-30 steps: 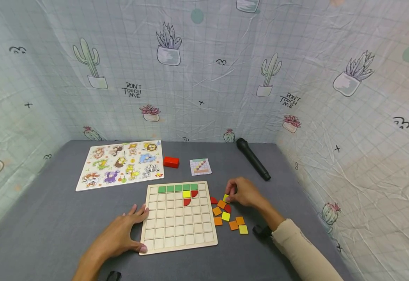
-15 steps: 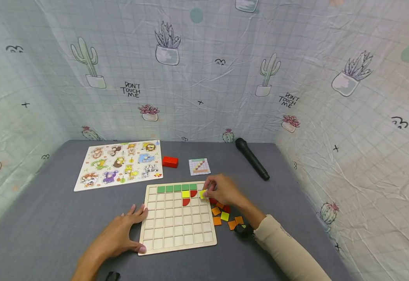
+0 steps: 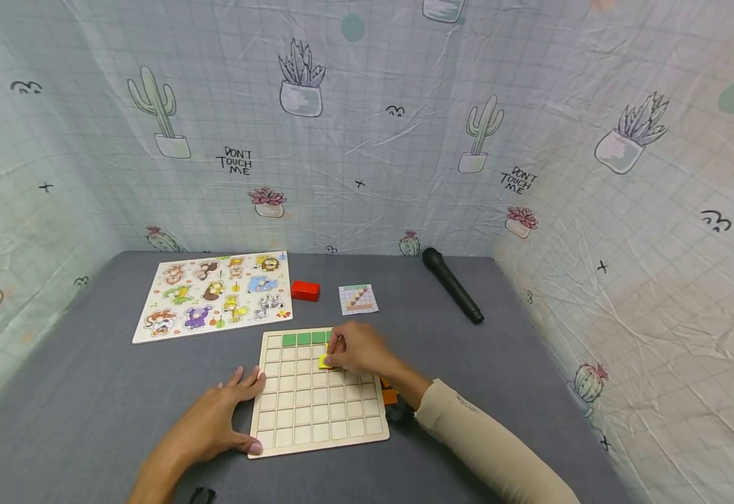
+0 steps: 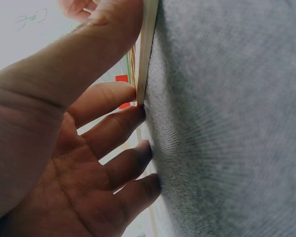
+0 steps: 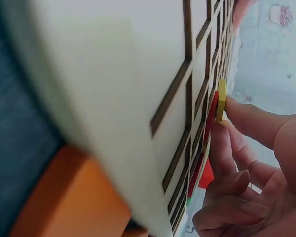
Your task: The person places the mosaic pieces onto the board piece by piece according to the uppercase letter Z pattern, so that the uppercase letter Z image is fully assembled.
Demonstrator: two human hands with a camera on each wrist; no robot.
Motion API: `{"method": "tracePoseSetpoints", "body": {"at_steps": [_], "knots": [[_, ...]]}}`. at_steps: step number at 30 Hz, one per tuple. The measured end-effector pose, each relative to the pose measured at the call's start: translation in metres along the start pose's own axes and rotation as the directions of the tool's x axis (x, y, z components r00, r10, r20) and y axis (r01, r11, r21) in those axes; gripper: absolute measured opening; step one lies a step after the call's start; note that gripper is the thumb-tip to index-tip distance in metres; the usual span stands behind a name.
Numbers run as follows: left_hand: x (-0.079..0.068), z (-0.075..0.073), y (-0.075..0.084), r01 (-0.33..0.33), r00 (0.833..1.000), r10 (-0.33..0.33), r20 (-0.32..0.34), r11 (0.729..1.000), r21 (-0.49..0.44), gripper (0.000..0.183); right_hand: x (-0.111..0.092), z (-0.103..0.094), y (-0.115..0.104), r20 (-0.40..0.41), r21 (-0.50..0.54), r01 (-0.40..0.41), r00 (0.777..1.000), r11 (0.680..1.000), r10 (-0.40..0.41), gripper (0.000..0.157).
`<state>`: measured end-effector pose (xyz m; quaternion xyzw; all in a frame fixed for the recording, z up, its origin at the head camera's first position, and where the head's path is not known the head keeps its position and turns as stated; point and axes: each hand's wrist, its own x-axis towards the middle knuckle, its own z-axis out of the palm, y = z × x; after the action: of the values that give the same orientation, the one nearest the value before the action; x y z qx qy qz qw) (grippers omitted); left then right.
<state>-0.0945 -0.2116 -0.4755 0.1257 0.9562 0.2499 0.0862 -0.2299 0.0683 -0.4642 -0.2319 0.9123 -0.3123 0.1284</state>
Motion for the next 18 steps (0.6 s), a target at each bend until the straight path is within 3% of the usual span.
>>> {"method": "tracePoseSetpoints", "body": {"at_steps": [10,14,18], "knots": [[0.000,0.000,0.000,0.000,1.000,0.000,-0.008,1.000,0.009,0.119,0.007,0.011,-0.013,0.004,-0.072,0.040,0.999,0.997,-0.040,0.018],[0.000,0.001,0.000,-0.007,1.000,0.007,-0.011,1.000,0.010,0.118,0.008,0.008,-0.013,0.017,-0.058,0.042,0.999,0.997,-0.041,0.016],[0.000,0.001,-0.001,-0.018,1.000,0.018,-0.023,1.000,0.011,0.118,0.005,-0.003,-0.006,0.031,0.022,0.048,0.998,0.999,-0.049,0.013]]}}
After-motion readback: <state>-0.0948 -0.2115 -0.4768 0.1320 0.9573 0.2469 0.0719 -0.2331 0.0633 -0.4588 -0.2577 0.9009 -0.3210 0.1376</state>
